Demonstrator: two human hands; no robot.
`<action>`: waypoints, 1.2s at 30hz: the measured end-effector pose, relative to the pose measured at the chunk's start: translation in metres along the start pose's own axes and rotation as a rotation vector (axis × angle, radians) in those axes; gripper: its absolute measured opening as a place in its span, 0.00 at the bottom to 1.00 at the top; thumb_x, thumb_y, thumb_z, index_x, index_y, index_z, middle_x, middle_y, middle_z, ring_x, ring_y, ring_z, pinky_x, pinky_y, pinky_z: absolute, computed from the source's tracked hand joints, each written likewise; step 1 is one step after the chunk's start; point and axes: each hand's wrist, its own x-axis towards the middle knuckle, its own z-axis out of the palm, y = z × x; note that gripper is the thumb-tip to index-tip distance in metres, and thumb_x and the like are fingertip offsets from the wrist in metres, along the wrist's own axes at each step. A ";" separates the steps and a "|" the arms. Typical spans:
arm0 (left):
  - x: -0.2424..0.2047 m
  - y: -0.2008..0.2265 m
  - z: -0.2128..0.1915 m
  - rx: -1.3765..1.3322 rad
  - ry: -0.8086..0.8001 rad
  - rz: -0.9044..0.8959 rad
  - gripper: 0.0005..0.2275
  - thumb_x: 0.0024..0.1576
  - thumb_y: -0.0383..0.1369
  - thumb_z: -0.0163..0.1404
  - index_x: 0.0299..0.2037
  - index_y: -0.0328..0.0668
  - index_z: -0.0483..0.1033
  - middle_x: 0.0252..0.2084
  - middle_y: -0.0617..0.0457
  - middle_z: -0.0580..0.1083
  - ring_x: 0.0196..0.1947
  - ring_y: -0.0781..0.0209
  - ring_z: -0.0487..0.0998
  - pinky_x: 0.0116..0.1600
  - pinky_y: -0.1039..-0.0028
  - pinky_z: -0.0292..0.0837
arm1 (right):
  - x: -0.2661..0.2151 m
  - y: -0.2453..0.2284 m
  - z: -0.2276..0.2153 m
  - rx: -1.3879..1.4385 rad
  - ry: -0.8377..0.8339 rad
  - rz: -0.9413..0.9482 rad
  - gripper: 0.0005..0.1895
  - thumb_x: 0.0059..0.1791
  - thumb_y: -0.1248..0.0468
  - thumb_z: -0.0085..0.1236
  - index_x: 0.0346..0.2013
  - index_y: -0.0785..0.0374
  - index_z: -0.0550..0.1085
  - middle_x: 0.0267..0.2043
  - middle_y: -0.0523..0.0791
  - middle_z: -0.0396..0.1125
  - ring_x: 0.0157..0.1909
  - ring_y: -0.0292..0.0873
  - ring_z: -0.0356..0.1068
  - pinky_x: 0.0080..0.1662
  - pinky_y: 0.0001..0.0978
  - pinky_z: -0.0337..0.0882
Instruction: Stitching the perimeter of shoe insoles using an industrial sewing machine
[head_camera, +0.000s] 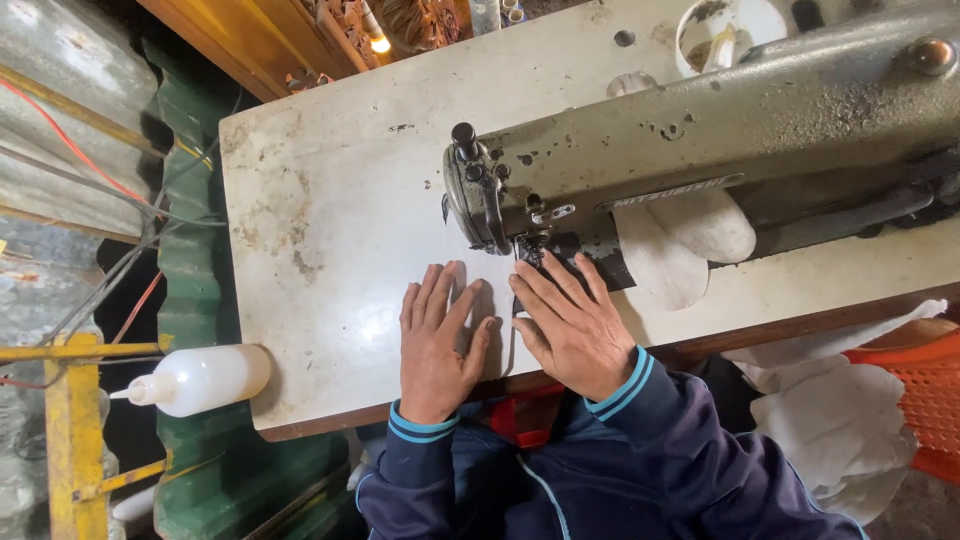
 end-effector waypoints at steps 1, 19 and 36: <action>0.000 0.000 0.000 0.000 0.002 0.004 0.18 0.62 0.43 0.50 0.60 0.49 0.77 0.69 0.42 0.67 0.73 0.41 0.58 0.74 0.47 0.47 | 0.000 0.000 0.000 -0.009 0.007 0.003 0.22 0.55 0.53 0.51 0.59 0.59 0.74 0.63 0.48 0.68 0.69 0.54 0.63 0.70 0.58 0.53; 0.001 0.004 0.005 0.030 0.060 0.029 0.17 0.62 0.42 0.51 0.59 0.46 0.77 0.66 0.42 0.70 0.71 0.40 0.62 0.73 0.47 0.51 | -0.002 0.000 -0.007 0.045 0.081 0.002 0.17 0.54 0.55 0.54 0.54 0.58 0.77 0.59 0.46 0.71 0.66 0.53 0.66 0.68 0.55 0.59; 0.019 -0.020 0.005 0.100 -0.054 0.096 0.17 0.64 0.43 0.48 0.60 0.51 0.77 0.67 0.46 0.69 0.73 0.41 0.59 0.73 0.47 0.50 | -0.006 0.005 -0.004 0.025 0.079 0.009 0.19 0.56 0.52 0.49 0.57 0.56 0.75 0.60 0.46 0.70 0.68 0.52 0.64 0.69 0.56 0.56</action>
